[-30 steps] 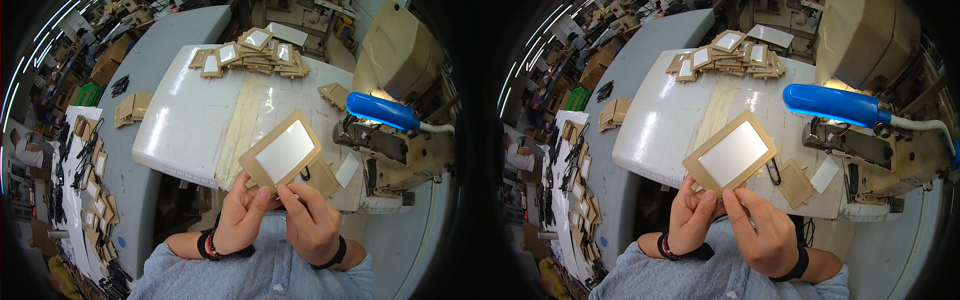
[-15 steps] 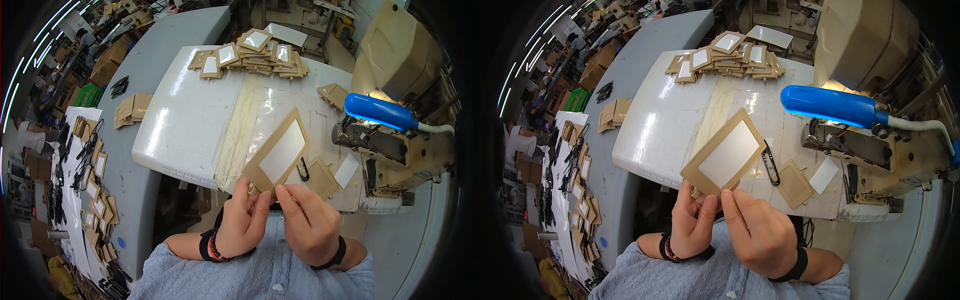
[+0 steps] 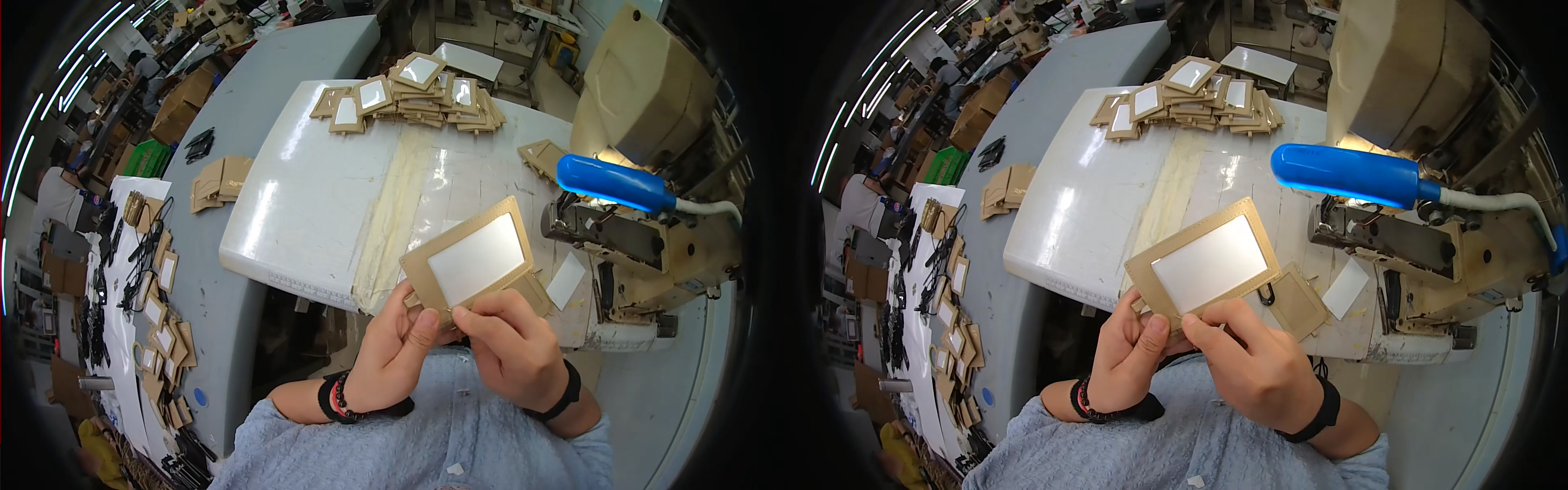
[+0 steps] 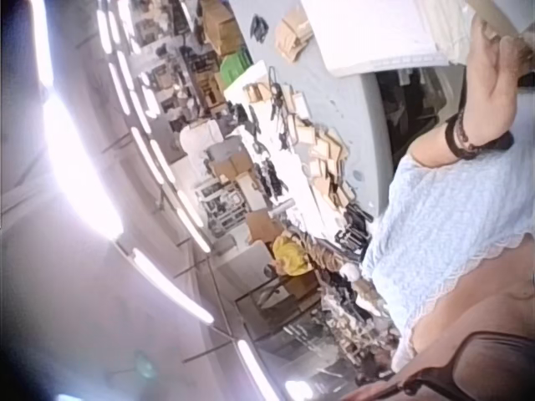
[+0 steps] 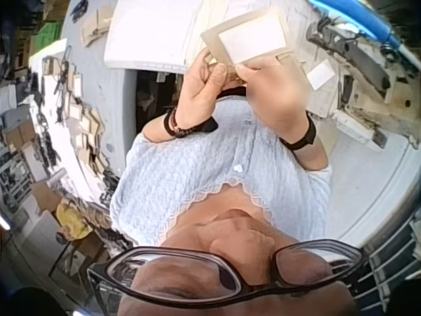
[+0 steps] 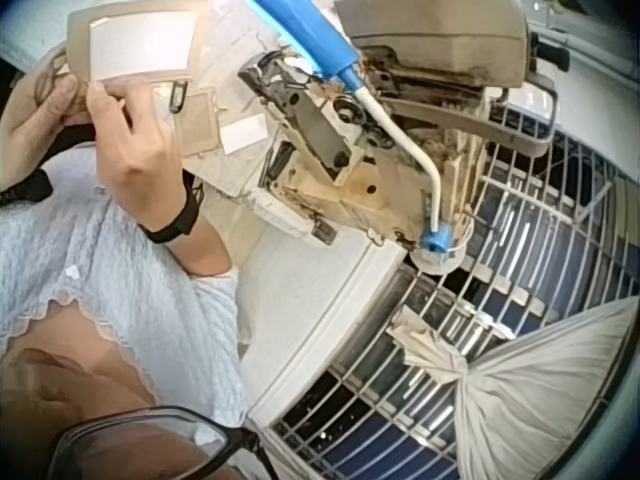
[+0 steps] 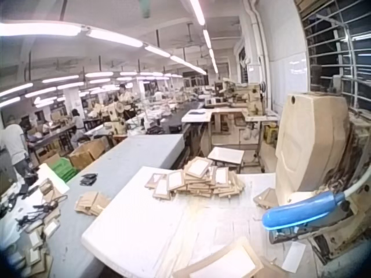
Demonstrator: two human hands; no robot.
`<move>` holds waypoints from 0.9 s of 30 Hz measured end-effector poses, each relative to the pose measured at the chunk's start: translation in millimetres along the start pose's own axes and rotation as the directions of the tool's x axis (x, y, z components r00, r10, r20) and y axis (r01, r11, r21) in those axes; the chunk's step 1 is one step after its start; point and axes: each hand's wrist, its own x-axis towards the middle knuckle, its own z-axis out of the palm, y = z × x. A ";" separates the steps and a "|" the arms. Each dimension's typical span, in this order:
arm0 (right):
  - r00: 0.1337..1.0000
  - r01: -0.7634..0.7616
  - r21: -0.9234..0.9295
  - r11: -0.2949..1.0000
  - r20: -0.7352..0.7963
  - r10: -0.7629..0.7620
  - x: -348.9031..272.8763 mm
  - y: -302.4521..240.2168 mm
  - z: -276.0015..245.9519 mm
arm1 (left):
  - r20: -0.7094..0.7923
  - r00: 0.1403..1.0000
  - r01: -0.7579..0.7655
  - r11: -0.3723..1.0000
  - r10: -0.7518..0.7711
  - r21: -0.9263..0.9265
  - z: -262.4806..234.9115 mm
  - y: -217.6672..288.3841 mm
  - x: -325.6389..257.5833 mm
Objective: The person assembles small cardboard cardholders by inserting a white card into a slot and securing a metal clasp. They use a small tool to adjust the clasp and a utility knife to trim excess material from the cardboard. The finished items are stacked on the table.
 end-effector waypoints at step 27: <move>0.999 -0.045 -0.166 0.985 -0.013 0.043 -7.7 -14.4 2.9 | -0.049 0.999 -0.021 0.997 0.018 -0.069 3.0 -7.3 0.6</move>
